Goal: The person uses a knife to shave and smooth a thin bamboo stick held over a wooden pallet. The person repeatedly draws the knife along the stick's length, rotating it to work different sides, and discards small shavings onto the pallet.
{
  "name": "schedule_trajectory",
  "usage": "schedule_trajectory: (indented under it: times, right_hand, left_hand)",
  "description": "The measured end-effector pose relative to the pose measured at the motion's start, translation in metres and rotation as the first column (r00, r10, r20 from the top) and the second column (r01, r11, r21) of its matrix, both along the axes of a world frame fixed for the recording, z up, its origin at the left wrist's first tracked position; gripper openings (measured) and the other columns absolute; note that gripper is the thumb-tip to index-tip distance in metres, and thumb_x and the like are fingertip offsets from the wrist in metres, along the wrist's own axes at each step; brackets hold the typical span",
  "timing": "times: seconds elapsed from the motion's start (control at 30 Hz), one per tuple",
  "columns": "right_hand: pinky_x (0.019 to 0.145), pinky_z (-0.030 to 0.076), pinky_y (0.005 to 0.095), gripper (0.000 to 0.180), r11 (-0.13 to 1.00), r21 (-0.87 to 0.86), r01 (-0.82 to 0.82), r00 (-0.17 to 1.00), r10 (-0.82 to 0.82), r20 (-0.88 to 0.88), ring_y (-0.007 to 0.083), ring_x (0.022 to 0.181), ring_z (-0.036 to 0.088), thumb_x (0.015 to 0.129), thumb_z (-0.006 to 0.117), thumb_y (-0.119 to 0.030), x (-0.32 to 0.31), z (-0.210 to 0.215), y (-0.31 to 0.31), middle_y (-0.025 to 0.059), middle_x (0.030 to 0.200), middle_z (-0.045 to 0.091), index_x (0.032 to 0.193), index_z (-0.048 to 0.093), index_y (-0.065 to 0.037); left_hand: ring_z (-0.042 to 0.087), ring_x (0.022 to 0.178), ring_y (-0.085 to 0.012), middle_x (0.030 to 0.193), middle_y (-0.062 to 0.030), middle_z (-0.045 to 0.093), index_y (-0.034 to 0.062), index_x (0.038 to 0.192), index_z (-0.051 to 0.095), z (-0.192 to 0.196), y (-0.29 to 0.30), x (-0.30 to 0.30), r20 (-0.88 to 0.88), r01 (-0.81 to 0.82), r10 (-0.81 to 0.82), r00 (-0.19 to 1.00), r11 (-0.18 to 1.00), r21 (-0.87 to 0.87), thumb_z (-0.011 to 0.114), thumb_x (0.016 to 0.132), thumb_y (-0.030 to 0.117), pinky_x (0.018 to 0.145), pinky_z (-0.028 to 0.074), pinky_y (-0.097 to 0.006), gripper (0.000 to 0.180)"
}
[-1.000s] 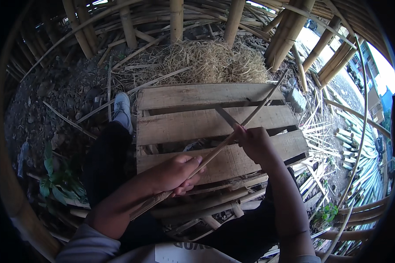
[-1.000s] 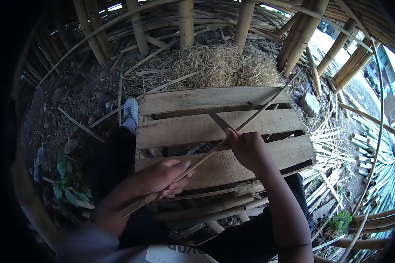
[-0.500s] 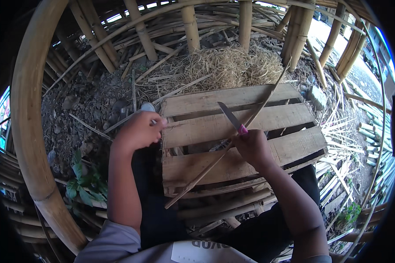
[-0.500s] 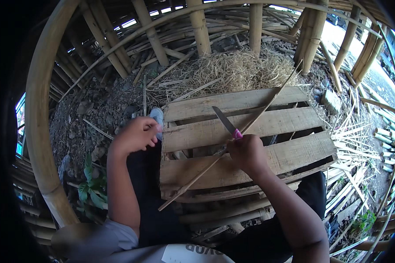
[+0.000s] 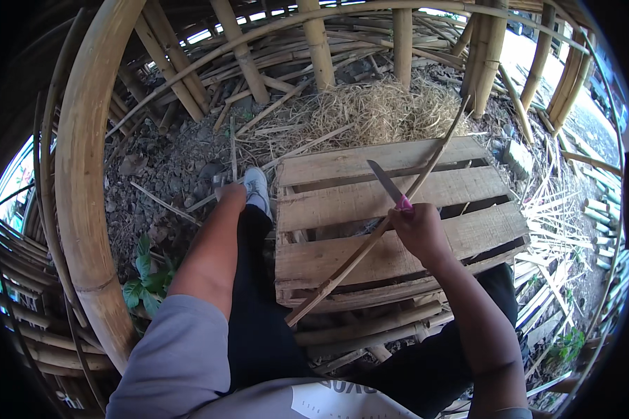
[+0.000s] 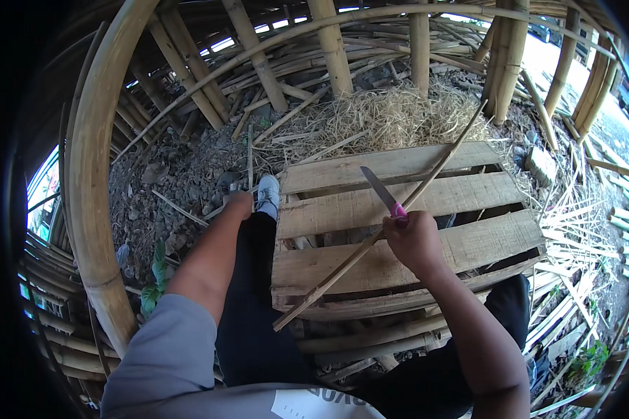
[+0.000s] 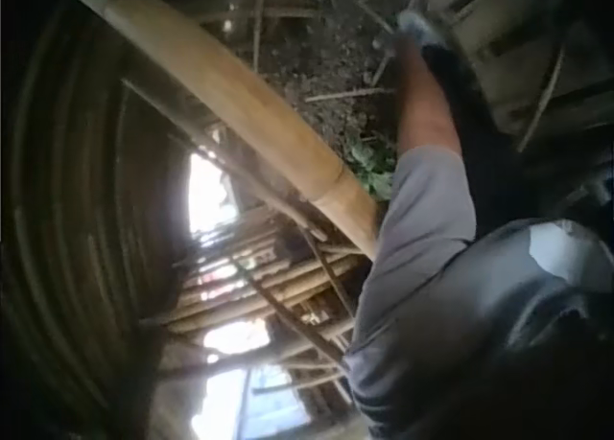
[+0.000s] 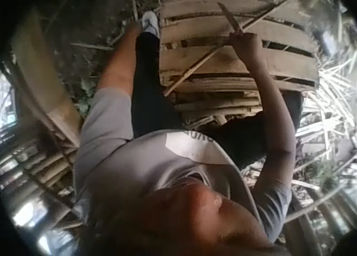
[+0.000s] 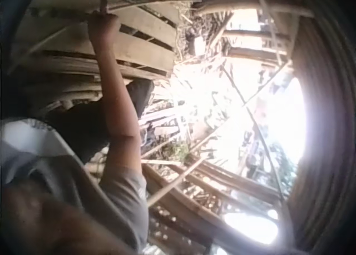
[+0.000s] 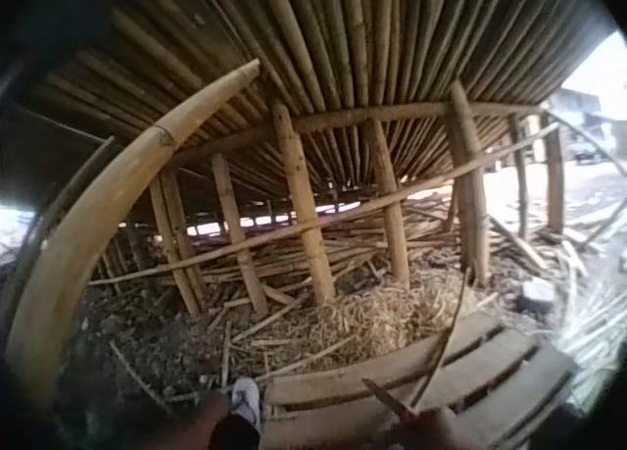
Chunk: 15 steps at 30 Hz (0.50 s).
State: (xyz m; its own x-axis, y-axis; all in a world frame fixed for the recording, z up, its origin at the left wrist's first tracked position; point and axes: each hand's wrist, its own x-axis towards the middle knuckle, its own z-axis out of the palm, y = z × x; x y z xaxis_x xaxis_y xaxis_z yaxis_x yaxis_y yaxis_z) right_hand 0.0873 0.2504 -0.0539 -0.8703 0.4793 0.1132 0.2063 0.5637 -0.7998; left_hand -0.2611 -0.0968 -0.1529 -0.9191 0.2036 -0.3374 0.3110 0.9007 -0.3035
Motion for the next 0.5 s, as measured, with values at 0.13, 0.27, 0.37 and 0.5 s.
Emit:
schedule_trajectory:
  times: [0.13,0.27,0.37,0.5]
  right_hand:
    - [0.058,0.048,0.0434,0.040,1.000,0.002,0.023,0.999,-0.022,-0.036,0.0320,0.058,0.064,0.091,0.071,-0.027,0.003,0.008,0.001,0.0237,0.060,0.061,0.073,0.065,0.009]
    - [0.058,0.046,0.0401,0.037,1.000,-0.018,0.018,0.999,-0.019,-0.046,0.0138,0.056,0.055,0.094,0.069,-0.026,-0.002,0.002,0.007,0.0164,0.060,0.063,0.078,0.068,0.007]
    - [0.058,0.048,0.0435,0.040,0.998,-0.022,0.057,0.997,-0.058,-0.055,0.0300,0.060,0.064,0.091,0.071,-0.027,-0.002,0.005,0.011,0.0225,0.061,0.062,0.073,0.066,0.009]
    - [0.059,0.050,0.0455,0.042,0.998,-0.038,0.055,0.996,-0.057,-0.065,0.0393,0.061,0.068,0.089,0.072,-0.028,-0.002,0.010,0.015,0.0257,0.061,0.062,0.072,0.066,0.009]
  left_hand:
    - [0.068,0.112,-0.0400,0.120,-0.0242,0.070,0.0006,0.112,0.074,0.032,-0.006,0.018,-0.176,-0.041,0.076,0.981,0.980,0.192,0.067,0.083,0.008,0.091,0.058,-0.045,0.031]
    - [0.068,0.111,-0.0381,0.119,-0.0201,0.071,0.0032,0.117,0.073,0.035,-0.018,0.007,0.012,0.012,-0.012,1.000,1.000,0.005,0.072,0.085,0.026,0.093,0.057,-0.045,0.040]
    - [0.070,0.101,-0.0349,0.108,-0.0167,0.073,0.0038,0.116,0.074,0.059,-0.007,0.023,0.229,-0.053,0.096,0.969,0.981,-0.185,0.070,0.088,0.047,0.091,0.057,-0.043,0.051]
    - [0.070,0.101,-0.0310,0.110,-0.0121,0.073,0.0079,0.113,0.075,0.059,-0.006,0.027,0.351,-0.315,0.442,0.825,0.877,-0.363,0.065,0.091,0.059,0.099,0.052,-0.040,0.056]
